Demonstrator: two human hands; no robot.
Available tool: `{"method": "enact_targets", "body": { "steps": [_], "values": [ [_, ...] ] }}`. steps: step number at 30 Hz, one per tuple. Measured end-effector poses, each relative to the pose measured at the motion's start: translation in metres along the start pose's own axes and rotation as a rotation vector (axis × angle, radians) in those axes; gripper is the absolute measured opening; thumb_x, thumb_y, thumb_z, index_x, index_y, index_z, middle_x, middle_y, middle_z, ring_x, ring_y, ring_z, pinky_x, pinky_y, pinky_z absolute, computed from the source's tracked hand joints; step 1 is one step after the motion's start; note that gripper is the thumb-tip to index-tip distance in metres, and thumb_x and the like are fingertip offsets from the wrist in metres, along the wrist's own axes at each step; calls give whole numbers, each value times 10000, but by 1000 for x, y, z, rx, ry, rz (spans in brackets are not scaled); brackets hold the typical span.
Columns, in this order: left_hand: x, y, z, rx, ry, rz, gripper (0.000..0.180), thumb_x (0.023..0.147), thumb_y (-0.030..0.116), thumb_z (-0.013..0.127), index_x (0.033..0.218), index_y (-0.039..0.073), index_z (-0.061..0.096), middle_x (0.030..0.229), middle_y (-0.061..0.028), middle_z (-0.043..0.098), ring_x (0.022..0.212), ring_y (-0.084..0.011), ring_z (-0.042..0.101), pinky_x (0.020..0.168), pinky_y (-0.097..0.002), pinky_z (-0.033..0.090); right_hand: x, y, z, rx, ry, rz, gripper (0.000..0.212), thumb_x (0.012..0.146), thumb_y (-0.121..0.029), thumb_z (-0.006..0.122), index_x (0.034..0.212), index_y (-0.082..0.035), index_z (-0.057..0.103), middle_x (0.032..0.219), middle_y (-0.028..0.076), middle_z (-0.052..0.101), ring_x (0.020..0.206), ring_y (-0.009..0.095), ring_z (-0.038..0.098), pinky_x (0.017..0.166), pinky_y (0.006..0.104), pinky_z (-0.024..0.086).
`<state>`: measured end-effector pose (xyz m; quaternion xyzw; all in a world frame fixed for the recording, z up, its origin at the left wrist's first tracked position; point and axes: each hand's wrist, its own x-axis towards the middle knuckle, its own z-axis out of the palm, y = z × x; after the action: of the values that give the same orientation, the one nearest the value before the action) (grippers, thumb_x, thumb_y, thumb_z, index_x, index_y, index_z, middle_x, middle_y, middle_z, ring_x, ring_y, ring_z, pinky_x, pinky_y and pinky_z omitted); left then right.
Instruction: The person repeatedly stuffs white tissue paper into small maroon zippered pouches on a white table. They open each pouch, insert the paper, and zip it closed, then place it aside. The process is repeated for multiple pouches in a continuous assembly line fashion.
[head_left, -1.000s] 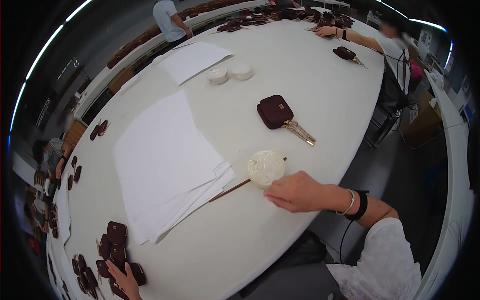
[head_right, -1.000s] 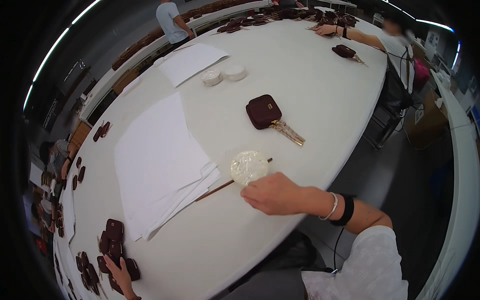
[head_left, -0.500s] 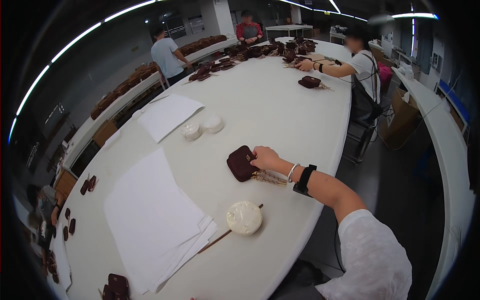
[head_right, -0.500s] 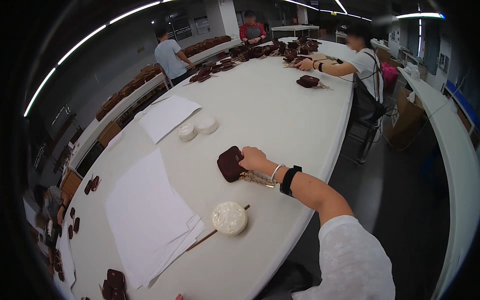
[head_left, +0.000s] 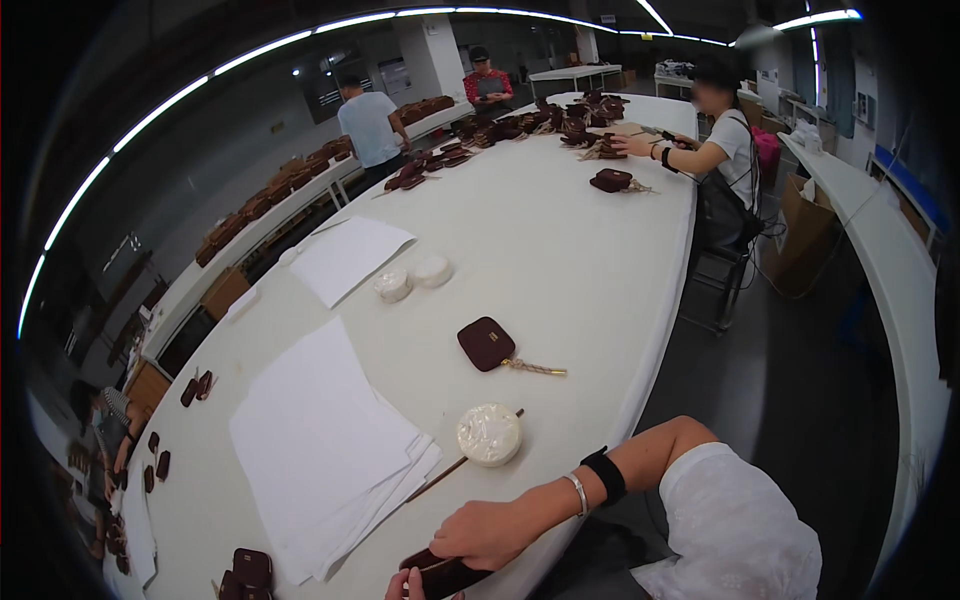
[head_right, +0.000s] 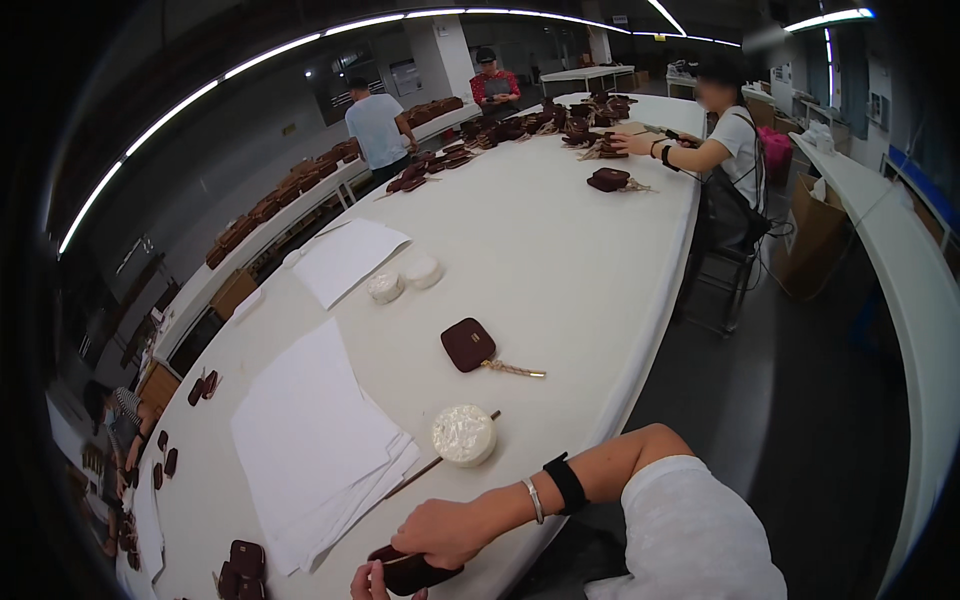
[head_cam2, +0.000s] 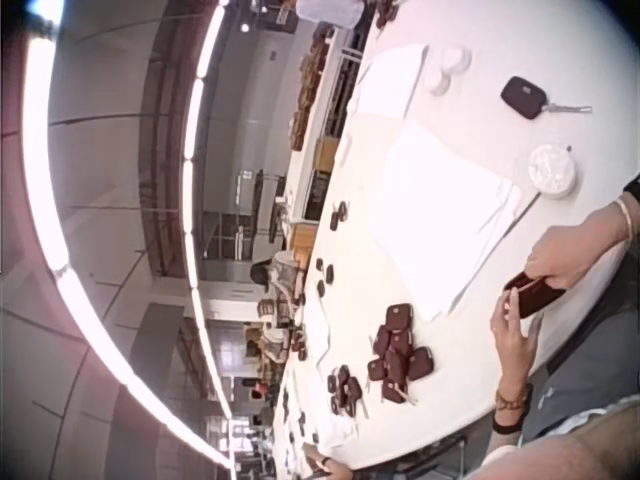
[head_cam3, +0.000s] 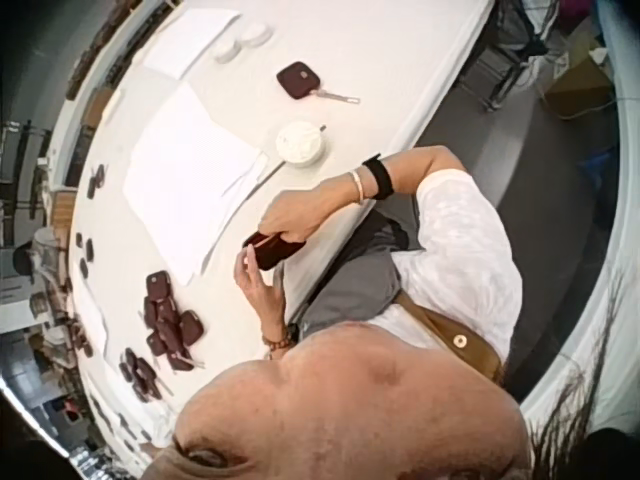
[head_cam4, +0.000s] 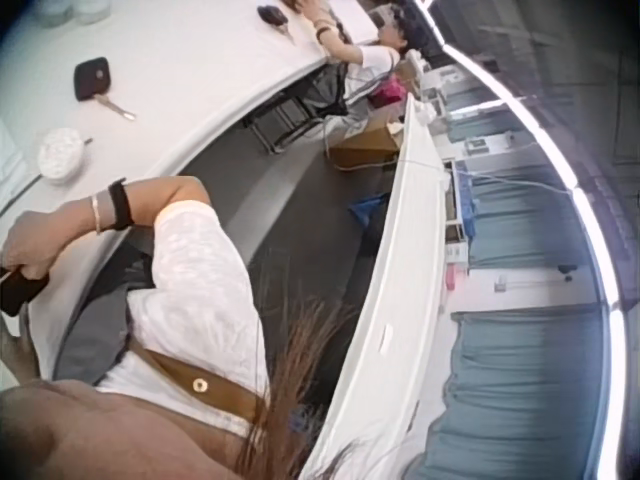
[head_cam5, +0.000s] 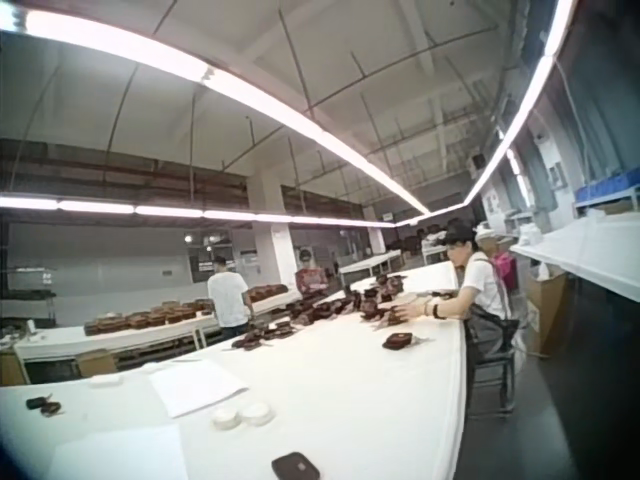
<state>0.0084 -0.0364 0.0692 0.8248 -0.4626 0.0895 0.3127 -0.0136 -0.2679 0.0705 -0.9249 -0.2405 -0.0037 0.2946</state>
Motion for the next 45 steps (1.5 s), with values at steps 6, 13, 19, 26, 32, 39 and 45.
{"method": "enact_targets", "body": {
  "steps": [6,13,19,26,32,39,45],
  "values": [
    [-36,0,1,-377,-246,-214,205,788,6,703,979,7,627,875,-146,613,784,-285,563,750,-388,463,-16,-26,21,292,-321,27,186,820,-133,567,880,43,569,779,210,621,760,384,601,674,452,468],
    [-39,-1,-1,-334,-297,81,234,710,14,758,922,59,669,778,-98,634,710,-270,546,682,-385,420,3,-28,52,710,-848,-181,369,978,-219,498,1240,39,532,1151,186,613,1016,280,535,891,404,442],
    [-44,-14,3,-234,-334,212,322,722,79,792,1012,74,651,802,-84,657,681,-204,543,639,-356,408,-16,-5,71,741,-832,0,481,950,-373,498,931,92,618,834,280,640,777,381,601,727,437,478],
    [-46,-3,-5,-211,-459,-74,158,791,192,724,843,129,589,1011,57,684,889,-175,579,790,-370,336,-29,-20,23,616,-625,235,351,927,-303,542,1052,6,650,847,182,668,763,326,638,705,398,495],
    [-59,-3,2,-235,-472,-38,159,782,196,723,869,148,599,969,74,652,926,-176,583,800,-359,377,-45,-19,0,538,-310,274,165,868,-146,633,990,-35,637,870,108,656,747,235,634,658,346,493],
    [-52,3,7,-173,-479,42,176,744,144,714,882,162,606,1032,77,649,1016,-231,555,843,-395,399,-32,-12,43,160,-418,110,207,803,-221,710,877,-53,613,806,114,640,718,318,628,606,416,479],
    [-50,3,1,-219,-510,-110,180,798,156,709,929,140,588,1129,18,647,1113,-282,541,938,-473,400,-12,-2,60,216,-355,218,224,825,-233,686,800,-17,630,651,179,608,617,385,594,592,439,470]
  ]
}}
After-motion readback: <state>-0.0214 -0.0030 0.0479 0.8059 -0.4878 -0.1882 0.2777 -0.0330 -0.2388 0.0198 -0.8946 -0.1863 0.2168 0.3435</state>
